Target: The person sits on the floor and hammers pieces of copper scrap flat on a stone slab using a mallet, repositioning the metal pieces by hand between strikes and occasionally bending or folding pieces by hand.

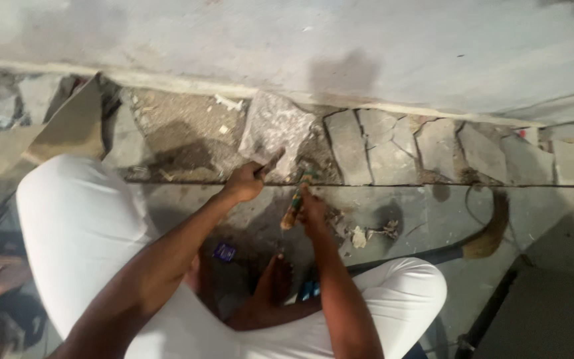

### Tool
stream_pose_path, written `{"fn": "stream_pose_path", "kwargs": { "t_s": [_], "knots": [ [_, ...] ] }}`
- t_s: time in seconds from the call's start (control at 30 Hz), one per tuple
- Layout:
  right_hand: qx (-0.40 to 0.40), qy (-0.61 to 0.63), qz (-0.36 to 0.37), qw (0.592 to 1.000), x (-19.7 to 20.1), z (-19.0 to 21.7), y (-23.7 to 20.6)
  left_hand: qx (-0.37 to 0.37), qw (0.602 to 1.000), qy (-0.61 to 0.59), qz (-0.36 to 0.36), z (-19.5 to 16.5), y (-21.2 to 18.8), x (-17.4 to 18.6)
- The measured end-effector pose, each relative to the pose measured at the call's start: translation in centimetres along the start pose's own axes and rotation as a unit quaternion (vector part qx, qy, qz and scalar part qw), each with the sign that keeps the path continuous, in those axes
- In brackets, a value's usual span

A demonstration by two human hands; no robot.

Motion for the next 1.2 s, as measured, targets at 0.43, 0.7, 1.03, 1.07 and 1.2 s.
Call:
{"fn": "stream_pose_path", "kwargs": {
  "t_s": [0.43,0.7,1.03,1.07,1.2],
  "knots": [
    [-0.133,0.156,0.063,0.977,-1.5,-0.8,-0.7,-0.225,0.925,0.263,-0.155,-2.2,4.5,0.8],
    [-0.033,-0.05,0.013,0.998,-1.5,5.5,-4.6,-0.201,0.951,0.126,-0.198,-2.0,5.6,2.0],
    [0.462,0.124,-0.102,0.872,-3.1,22.0,-14.7,-0.239,0.828,-0.222,-0.455,-7.5,6.1,8.4],
    [0.482,0.127,-0.098,0.861,-3.9,21.5,-14.3,-0.249,0.843,-0.24,-0.413,-9.6,5.6,9.2],
    [0.494,-0.004,-0.203,0.846,-8.0,14.1,-10.8,-0.302,0.873,-0.257,-0.284,-18.1,0.5,12.1]
  ]
}}
Point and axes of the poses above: each hand's wrist, its own y-axis towards the middle knuckle, its own x-axis out of the back of the hand, z = x × y, the point moved 4 cm from there along y, towards the middle knuckle, and after that the axes turned 13 degrees about -y, right-handed, at the moved point
